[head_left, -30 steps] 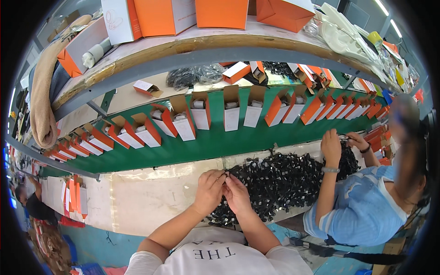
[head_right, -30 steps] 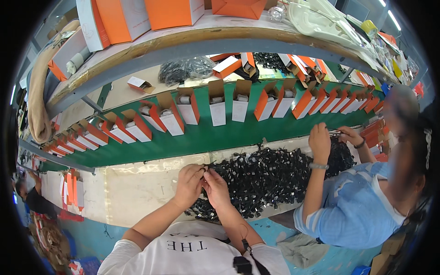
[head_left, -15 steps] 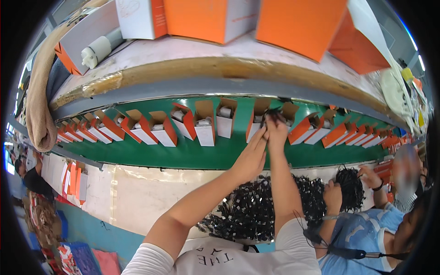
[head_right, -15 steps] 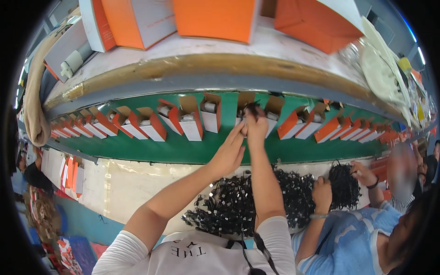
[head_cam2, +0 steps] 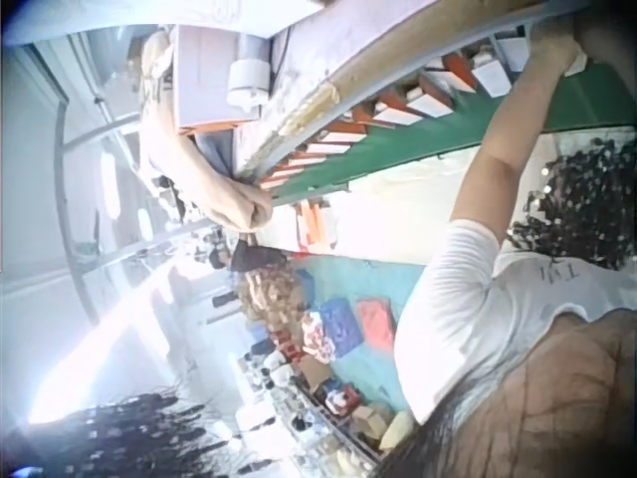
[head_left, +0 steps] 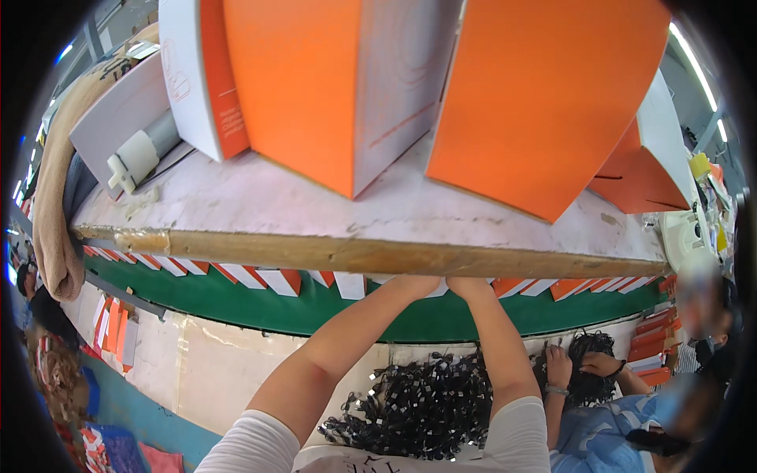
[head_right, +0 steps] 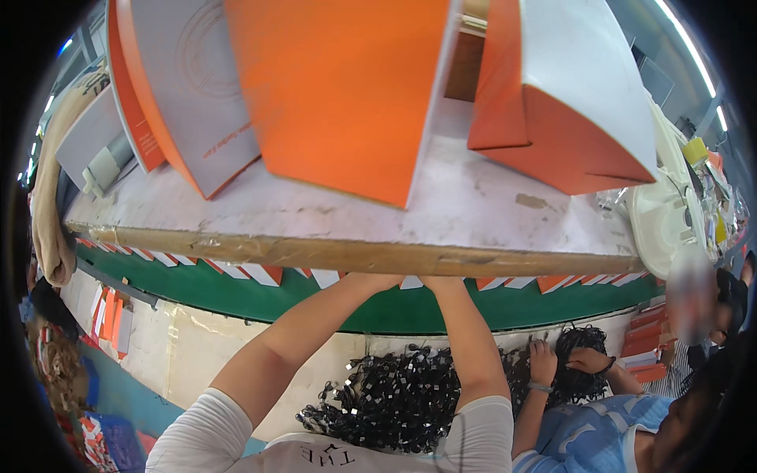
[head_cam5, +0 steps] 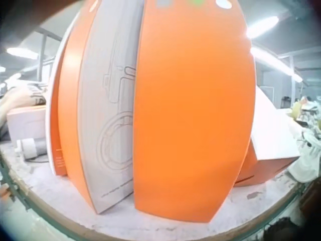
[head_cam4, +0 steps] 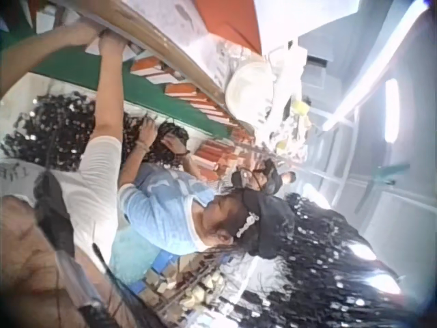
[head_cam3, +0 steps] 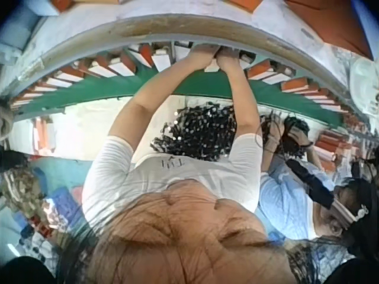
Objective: The person sorts straps and charging cables by hand, places them into product boxes, and closes the boxes.
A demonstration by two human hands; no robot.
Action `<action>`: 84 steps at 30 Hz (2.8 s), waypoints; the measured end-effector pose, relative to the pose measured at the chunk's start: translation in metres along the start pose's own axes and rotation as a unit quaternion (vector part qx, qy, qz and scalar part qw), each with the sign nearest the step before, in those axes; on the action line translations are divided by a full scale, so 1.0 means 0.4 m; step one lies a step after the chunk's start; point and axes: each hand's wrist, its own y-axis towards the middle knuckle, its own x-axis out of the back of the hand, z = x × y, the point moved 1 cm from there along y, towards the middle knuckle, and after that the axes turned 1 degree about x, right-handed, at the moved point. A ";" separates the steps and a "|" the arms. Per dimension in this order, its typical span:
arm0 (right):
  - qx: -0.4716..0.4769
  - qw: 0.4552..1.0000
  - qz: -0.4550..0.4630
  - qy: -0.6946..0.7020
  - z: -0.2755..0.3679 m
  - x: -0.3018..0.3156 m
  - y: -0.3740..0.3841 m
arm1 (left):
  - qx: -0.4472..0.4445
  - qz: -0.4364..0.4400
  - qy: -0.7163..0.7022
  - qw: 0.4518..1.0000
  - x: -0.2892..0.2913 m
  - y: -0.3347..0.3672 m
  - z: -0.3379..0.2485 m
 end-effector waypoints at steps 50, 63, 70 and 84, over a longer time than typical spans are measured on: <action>-0.018 0.970 0.106 0.217 0.616 0.012 -1.001 | 0.483 0.259 -0.731 0.407 -0.040 -0.831 -0.020; 0.108 0.960 -0.157 0.206 0.655 0.126 -0.881 | 0.366 0.496 -0.524 0.588 0.058 -0.932 -0.132; 0.105 0.882 0.175 0.424 0.617 0.111 -0.917 | 0.410 0.135 -0.827 0.360 0.083 -0.809 0.038; -0.145 0.975 -0.170 0.001 0.081 -0.166 -0.550 | 0.197 0.456 -0.417 0.761 0.188 -0.887 -0.005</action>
